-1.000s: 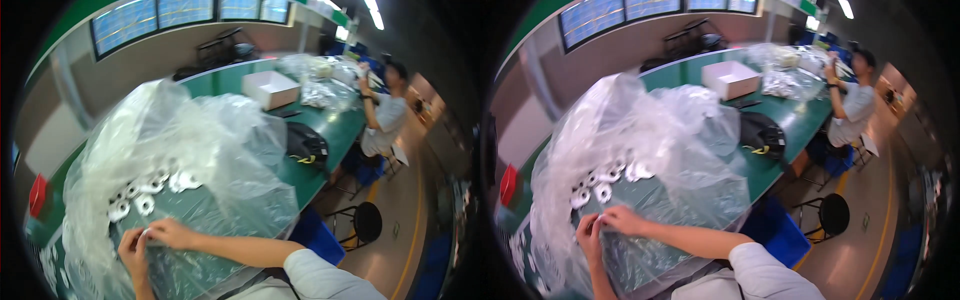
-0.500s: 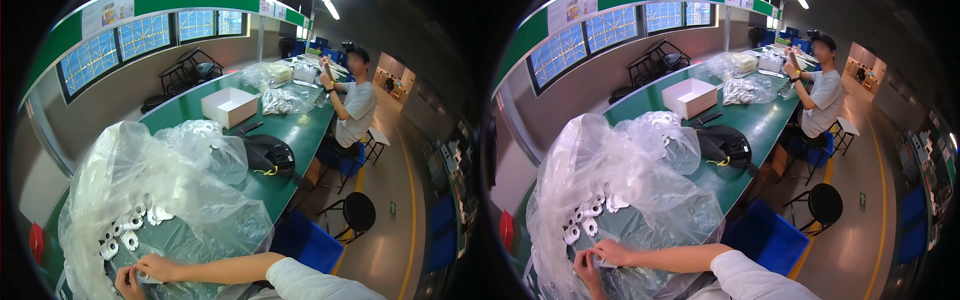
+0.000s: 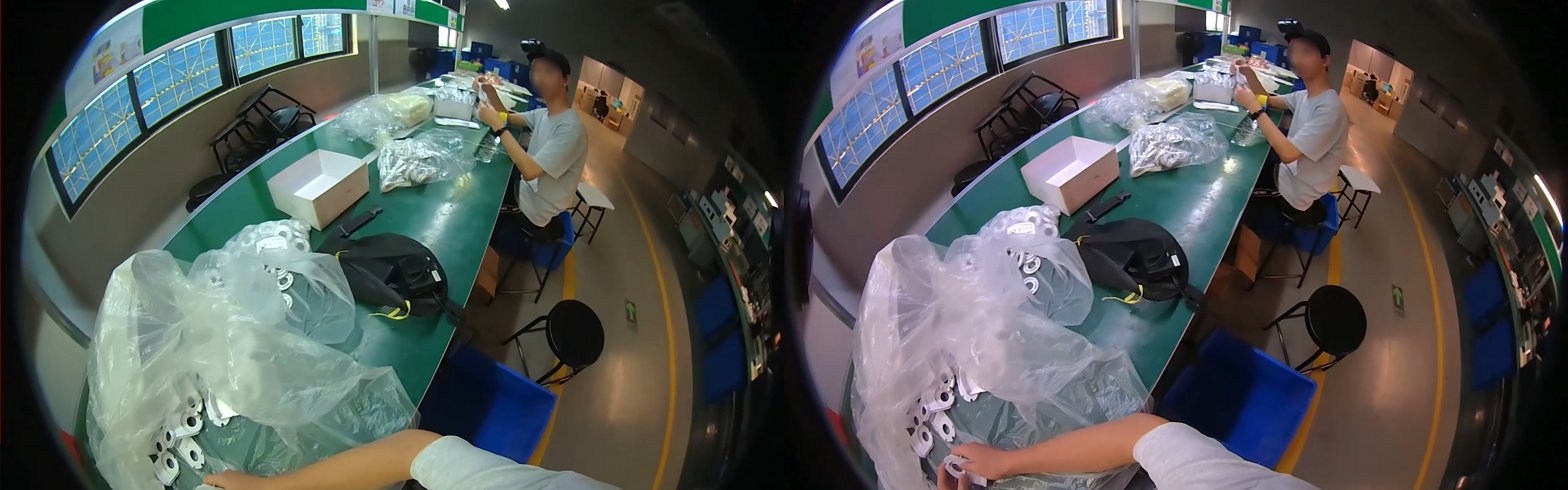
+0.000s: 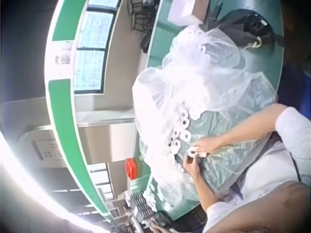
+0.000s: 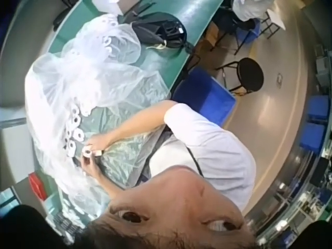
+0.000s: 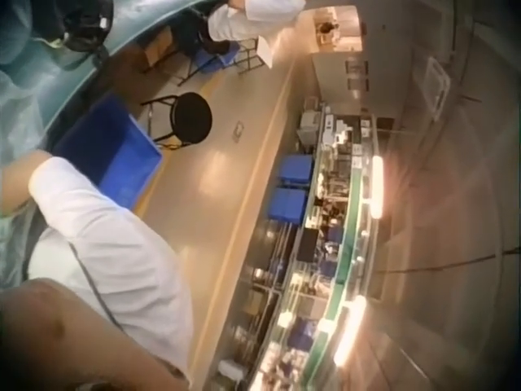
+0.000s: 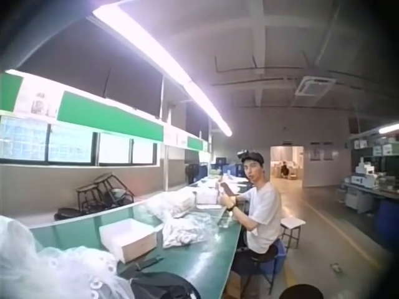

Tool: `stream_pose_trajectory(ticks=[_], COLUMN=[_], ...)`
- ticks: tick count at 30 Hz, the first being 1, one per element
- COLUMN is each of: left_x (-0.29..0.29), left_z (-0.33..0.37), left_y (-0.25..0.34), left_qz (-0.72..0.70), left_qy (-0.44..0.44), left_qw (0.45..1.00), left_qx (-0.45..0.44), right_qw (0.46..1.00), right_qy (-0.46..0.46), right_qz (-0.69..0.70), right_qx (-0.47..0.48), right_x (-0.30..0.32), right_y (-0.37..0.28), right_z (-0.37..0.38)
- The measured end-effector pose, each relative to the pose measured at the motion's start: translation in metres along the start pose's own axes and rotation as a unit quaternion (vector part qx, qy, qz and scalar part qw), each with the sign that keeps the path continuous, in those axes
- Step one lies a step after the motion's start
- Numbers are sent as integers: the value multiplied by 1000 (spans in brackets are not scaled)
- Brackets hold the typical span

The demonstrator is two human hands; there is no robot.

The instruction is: Manually assembling white plastic housings with circular metal inserts at a factory workbench.

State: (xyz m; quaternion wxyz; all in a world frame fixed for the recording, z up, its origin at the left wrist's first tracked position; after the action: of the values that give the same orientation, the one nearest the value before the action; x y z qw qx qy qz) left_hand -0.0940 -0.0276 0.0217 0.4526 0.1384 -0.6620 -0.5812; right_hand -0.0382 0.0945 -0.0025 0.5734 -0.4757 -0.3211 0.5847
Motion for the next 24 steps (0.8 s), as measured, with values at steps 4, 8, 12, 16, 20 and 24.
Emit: stream_pose_trajectory(ticks=[4, 8, 12, 16, 20, 24], left_x=[0, 11, 13, 16, 23, 4], left_z=[-2, -3, -2, 2, 18, 9], left_y=[7, -15, -22, -42, -60, -10], left_qz=[-7, -40, -28, -127, -250, -121], left_qy=[-5, 7, 9, 27, 3, 85], left_qw=[999, 998, 1000, 991, 967, 989], left_qx=[50, 42, 8, 34, -47, -12], right_qw=[999, 994, 995, 996, 998, 991], right_qy=[-7, -17, -21, -55, 31, -30], right_qz=[-34, -100, -88, -66, -48, 22], right_qx=[-35, -52, -47, -25, 37, -127], right_x=[-1, -3, -2, 1, 6, 7], right_y=[-12, -8, -4, -25, -10, -4], right_z=[-1, -4, -8, -16, -12, -10])
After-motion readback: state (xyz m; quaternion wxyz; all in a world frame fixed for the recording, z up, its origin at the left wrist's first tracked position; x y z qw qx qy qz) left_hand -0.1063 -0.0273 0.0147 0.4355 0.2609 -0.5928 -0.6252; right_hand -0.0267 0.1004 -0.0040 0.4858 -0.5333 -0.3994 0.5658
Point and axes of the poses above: each hand's wrist, its own z-axis towards the middle knuckle, its own x-axis out of the back of the hand, y = z × x, the point moved 8 cm from there along z, towards the middle knuckle, and after that the axes turned 3 degrees about z, right-handed, at the moved point
